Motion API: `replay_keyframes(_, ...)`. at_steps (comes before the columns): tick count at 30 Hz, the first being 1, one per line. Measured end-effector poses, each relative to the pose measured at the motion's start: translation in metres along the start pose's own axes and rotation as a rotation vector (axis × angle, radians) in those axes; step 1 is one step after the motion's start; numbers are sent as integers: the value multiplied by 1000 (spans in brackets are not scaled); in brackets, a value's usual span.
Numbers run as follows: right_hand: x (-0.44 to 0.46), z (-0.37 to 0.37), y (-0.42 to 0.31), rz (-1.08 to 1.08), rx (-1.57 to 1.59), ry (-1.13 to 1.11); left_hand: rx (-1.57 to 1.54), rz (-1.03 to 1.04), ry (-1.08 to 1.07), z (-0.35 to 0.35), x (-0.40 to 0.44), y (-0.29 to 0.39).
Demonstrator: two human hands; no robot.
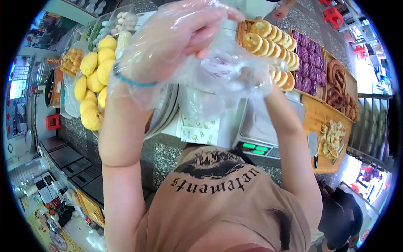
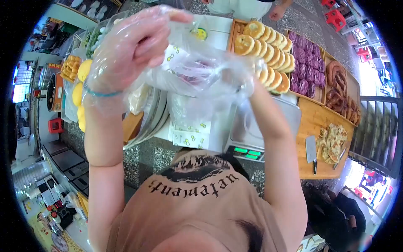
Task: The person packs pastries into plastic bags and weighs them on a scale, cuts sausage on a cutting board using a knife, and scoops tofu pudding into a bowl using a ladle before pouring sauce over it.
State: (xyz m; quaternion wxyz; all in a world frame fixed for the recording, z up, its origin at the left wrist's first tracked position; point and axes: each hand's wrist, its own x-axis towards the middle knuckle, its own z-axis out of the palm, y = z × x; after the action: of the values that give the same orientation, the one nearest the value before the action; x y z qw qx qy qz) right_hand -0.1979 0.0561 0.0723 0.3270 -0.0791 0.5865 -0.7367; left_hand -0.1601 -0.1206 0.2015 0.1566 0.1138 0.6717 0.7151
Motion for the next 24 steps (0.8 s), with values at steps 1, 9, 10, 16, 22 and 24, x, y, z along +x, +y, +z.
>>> replay_keyframes(1, 27, 0, 19, -93, -25, -107, 48, -11, 28, -7, 2, 1)
replay_keyframes(9, 111, -35, 112, -230, 247, 17, 85, 14, 22, -67, 35, -60)
replay_keyframes(10, 90, -25, 105, -227, 283, 35, 95, 47, -11, -72, 40, -70)
replay_keyframes(16, 103, -62, 166, -273, 38, -39, 23, -296, 52, -77, 57, -93)
replay_keyframes(22, 77, -115, 186, -365, 106, 757, 30, -370, -67, -100, 68, -122)
replay_keyframes(24, 30, -120, 139, -294, -3, 677, 64, -405, -82, -98, 75, -142)
